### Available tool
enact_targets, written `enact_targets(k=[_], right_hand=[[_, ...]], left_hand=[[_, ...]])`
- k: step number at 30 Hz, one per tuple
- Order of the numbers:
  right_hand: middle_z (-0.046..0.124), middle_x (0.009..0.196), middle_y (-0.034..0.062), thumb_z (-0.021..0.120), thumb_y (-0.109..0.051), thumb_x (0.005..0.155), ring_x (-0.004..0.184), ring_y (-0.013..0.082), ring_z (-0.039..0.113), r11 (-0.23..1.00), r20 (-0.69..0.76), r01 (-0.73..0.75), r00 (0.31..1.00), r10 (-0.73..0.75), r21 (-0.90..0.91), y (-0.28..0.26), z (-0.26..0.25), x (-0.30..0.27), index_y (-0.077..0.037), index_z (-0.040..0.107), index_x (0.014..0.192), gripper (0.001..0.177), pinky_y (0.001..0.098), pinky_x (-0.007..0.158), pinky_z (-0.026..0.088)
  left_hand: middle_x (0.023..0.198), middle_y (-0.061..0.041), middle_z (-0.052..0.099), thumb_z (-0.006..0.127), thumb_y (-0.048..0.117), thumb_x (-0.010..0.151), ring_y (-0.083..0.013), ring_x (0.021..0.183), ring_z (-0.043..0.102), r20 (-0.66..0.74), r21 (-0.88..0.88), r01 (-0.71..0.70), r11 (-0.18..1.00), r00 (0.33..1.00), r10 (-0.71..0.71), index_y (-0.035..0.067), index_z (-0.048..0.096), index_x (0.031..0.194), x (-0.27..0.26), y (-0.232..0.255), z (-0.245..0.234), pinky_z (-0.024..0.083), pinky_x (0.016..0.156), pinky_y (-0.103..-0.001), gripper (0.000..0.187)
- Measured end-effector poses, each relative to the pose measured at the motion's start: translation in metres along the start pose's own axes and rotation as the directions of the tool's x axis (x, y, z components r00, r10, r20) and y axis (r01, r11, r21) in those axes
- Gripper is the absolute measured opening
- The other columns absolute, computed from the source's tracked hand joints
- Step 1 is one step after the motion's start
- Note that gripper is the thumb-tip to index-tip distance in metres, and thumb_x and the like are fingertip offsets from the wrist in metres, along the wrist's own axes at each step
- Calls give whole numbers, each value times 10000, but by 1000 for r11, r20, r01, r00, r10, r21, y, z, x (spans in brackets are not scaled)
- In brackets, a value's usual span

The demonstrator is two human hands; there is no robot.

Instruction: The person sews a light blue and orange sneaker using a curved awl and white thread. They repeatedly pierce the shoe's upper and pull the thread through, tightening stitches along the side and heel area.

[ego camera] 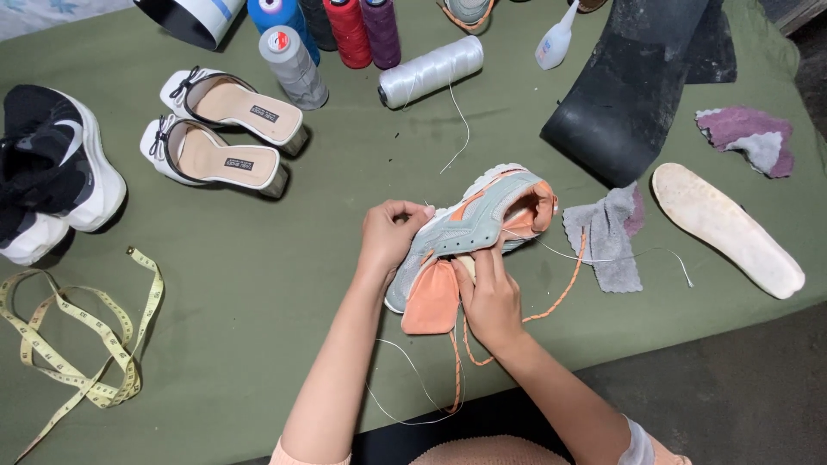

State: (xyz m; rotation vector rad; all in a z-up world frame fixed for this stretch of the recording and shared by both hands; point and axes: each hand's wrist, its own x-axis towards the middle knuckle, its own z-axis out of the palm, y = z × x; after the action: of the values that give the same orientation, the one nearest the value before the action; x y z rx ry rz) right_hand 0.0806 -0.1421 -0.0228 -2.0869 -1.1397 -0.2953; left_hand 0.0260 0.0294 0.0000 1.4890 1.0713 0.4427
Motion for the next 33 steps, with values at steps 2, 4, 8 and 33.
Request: enact_targets(k=[2, 4, 8, 33], right_hand=[[624, 1061, 123, 625, -298, 1040, 911, 385, 717, 999, 17, -25, 1000, 25, 37, -9, -8, 6, -76, 607, 1121, 237, 465, 656, 595], [624, 1082, 143, 615, -277, 1042, 936, 408, 711, 996, 35, -48, 998, 46, 76, -13, -11, 8, -71, 605, 1116, 219, 492, 664, 596], [603, 1018, 96, 655, -261, 1020, 1010, 394, 707, 988, 46, -105, 994, 100, 114, -16, -11, 7, -113, 627, 1096, 168, 466, 682, 597], [699, 1010, 104, 686, -362, 973, 1017, 375, 722, 911, 399, -385, 867, 300, 151, 24, -38, -3, -138, 771, 1117, 279, 447, 833, 595]], left_hand=[[806, 1, 662, 811, 216, 793, -60, 608, 412, -10, 58, -25, 998, 1000, 25, 148, 835, 861, 0, 0, -2, 421, 587, -227, 99], [843, -1, 661, 804, 247, 813, -82, 631, 429, -23, 115, -48, 992, 998, 51, 167, 836, 866, 0, -1, -4, 440, 615, -250, 100], [854, -13, 645, 782, 263, 851, -109, 652, 485, -62, 183, -51, 982, 996, 63, 151, 833, 896, 2, -3, -6, 467, 644, -286, 131], [1072, -40, 767, 772, 203, 880, -149, 985, 682, 79, 29, -13, 999, 997, 11, 187, 832, 1060, -59, 26, -6, 552, 905, -321, 190]])
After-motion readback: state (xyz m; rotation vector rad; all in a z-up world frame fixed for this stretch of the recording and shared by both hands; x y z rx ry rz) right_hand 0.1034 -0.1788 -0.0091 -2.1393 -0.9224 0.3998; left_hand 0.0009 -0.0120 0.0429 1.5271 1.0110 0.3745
